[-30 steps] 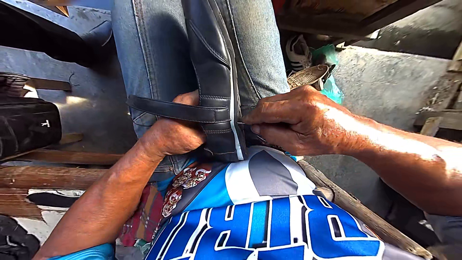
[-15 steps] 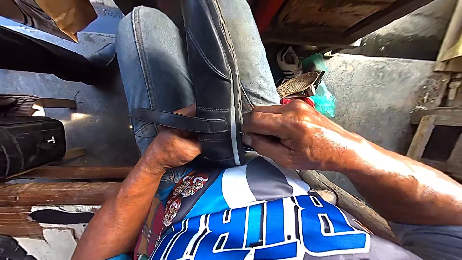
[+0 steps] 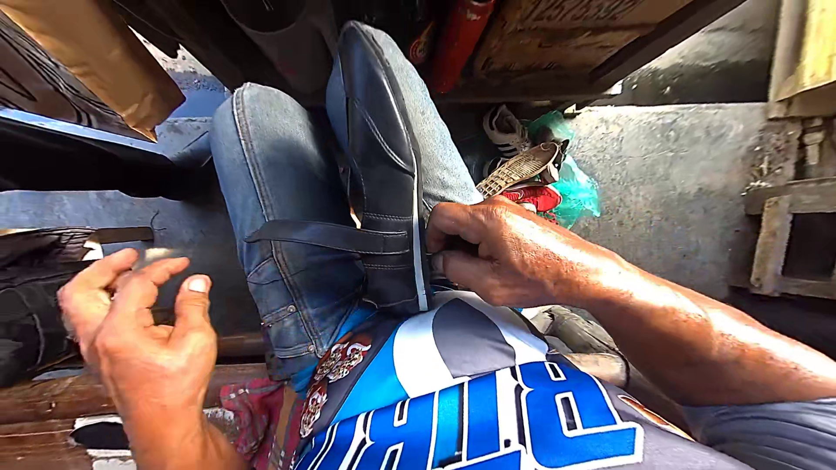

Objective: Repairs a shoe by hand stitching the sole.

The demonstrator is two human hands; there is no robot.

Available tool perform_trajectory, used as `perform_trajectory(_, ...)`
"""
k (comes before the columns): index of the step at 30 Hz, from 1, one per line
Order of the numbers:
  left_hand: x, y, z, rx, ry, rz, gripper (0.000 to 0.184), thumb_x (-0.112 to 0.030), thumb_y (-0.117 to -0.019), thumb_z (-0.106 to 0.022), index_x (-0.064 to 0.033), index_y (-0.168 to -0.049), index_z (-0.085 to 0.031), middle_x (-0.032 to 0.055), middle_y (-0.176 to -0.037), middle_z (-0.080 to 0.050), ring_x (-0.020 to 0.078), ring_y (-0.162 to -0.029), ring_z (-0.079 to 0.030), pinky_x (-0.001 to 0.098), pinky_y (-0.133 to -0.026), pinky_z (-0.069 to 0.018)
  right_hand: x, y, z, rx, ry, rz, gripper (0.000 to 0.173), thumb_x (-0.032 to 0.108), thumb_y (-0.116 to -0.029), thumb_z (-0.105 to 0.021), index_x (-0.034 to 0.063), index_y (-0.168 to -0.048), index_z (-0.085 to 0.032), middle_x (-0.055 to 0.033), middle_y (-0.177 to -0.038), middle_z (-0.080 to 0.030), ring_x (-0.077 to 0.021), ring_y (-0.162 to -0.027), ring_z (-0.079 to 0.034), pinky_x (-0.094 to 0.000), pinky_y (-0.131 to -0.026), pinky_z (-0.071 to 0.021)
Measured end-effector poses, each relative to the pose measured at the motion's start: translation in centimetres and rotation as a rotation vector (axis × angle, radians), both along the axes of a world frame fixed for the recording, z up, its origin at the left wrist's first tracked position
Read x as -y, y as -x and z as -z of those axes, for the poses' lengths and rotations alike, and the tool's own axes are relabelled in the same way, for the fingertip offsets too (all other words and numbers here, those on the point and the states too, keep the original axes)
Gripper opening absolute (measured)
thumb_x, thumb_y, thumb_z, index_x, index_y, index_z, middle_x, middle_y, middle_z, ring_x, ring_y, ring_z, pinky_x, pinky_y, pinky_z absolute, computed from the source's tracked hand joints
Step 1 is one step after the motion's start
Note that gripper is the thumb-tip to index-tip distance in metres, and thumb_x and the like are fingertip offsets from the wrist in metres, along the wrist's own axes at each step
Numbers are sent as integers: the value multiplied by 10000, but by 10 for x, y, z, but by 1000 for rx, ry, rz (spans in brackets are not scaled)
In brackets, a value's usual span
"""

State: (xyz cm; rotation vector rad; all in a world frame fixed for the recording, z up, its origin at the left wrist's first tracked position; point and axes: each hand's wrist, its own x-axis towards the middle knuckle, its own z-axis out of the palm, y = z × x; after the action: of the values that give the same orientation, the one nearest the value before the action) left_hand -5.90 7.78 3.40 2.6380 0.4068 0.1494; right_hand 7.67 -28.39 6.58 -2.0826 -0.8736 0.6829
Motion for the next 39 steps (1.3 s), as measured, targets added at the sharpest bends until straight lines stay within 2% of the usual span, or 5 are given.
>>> perform_trajectory(9,104,-42,29,26,677,627,179,-127,-1003,-591,-54,-1003,-754,27,-1036,-730,39,-1017,-669,234,-933,-554,5,4,11,-73,-41,39,119,186,-990,-615,140,-889,-660,82,-661,-584,10,-573,-548,-183,-506,-451)
perform_trajectory(16,86,-34,7,67,475,501,178,-299,-962,-633,-192,-882,-751,10,-1078,-685,99,-1089,-604,301,-948,-482,5,4,13,-131,-11,42,172,232,-1031,-555,131,-933,-655,63,-732,-604,5,-653,-562,-194,-580,-454)
perform_trajectory(24,93,-26,15,79,1778,567,132,-193,-994,-679,-100,-1067,-737,85,-1107,-727,107,-811,-709,201,-650,-585,1,1,7,-139,73,15,176,254,-1020,-540,138,-927,-635,69,-704,-566,4,-629,-532,-203,-564,-421)
perform_trajectory(33,129,-47,33,150,1065,403,243,86,-919,-527,-27,-1012,-721,-25,-984,-749,28,-951,-699,245,-882,-591,-1,-4,0,-137,92,-64,183,218,-1045,-513,96,-950,-610,17,-732,-544,-65,-656,-530,-257,-600,-427)
perform_trajectory(39,127,-55,35,16,1315,526,372,105,-914,-562,-89,-1214,-664,-65,-1161,-723,44,-1096,-669,291,-992,-559,1,1,5,-117,55,-52,184,217,-1047,-513,80,-970,-609,-6,-759,-564,-89,-686,-551,-276,-627,-448)
